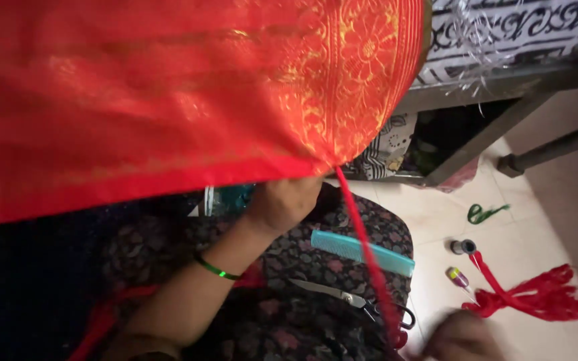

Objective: Attaching decorative tassels to the border of a red saree using thread, scissors, and a comb.

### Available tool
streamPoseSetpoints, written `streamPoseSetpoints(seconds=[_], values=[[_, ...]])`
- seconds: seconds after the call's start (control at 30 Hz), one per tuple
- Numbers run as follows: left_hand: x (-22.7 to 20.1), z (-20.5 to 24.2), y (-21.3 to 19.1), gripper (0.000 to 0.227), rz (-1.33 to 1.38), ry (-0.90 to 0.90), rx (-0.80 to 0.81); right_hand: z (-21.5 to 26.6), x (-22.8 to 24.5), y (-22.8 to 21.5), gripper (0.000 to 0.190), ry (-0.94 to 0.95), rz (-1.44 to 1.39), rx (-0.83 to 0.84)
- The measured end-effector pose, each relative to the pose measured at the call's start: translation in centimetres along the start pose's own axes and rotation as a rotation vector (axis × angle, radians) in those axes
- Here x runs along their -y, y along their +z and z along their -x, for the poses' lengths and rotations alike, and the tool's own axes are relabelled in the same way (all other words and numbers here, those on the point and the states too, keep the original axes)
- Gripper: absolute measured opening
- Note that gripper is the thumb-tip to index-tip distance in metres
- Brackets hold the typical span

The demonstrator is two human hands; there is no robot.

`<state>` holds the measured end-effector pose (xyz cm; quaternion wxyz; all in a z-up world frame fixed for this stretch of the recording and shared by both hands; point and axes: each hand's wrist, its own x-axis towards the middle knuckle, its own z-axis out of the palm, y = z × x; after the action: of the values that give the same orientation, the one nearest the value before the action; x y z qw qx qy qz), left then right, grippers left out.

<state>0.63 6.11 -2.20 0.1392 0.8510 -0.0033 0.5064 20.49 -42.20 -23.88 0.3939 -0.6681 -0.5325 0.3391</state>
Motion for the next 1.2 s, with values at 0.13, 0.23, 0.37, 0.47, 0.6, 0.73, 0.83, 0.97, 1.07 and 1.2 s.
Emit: streamPoseSetpoints(seconds=[0.13,0.23,0.37,0.47,0.6,0.73,0.83,0.97,1.07,1.2], values=[[-2.1,0.1,2.3,0.015,0.371,-0.456,-0.105,-16.5,11.4,10.5,0.014,0.197,-0.298,-0.093],[-1.7,2.2,4.8,0.021,0.943,-0.743,-0.124,-21.7,14.5,11.9,0.012,0.142,-0.240,-0.176],[-1.6,2.7,4.9,0.024,1.237,-1.099,-0.103,-24.6,16.6,9.5,0.017,0.089,0.064,-0.188],[-1.8,2.5,4.6,0.021,0.979,-0.824,-0.137,-26.6,19.5,7.0,0.026,-0.160,0.160,-0.377],[-2.6,1.7,4.1,0.020,1.320,-1.134,-0.187,-29.8,23.2,3.9,0.040,-0.234,-0.309,-0.607],[-2.6,1.7,4.0,0.019,1.560,-1.212,-0.236,-32.8,24.7,1.7,0.025,-0.279,-1.466,0.034],[-3.1,2.3,4.3,0.023,1.005,-1.101,-0.182,-34.0,23.0,1.5,0.023,-0.322,-1.559,0.035],[-2.8,1.8,2.0,0.023,0.665,-0.808,-0.205,-34.4,31.0,2.6,0.041,-0.174,-1.056,-0.351],[-2.4,-0.4,0.0,0.030,0.829,-0.744,-0.251,-34.1,29.8,3.4,0.037,-0.252,-0.823,-0.532],[-0.7,0.0,1.4,0.021,1.302,-1.043,-0.048,-31.9,23.1,3.6,0.023,-0.088,-0.490,-0.558]])
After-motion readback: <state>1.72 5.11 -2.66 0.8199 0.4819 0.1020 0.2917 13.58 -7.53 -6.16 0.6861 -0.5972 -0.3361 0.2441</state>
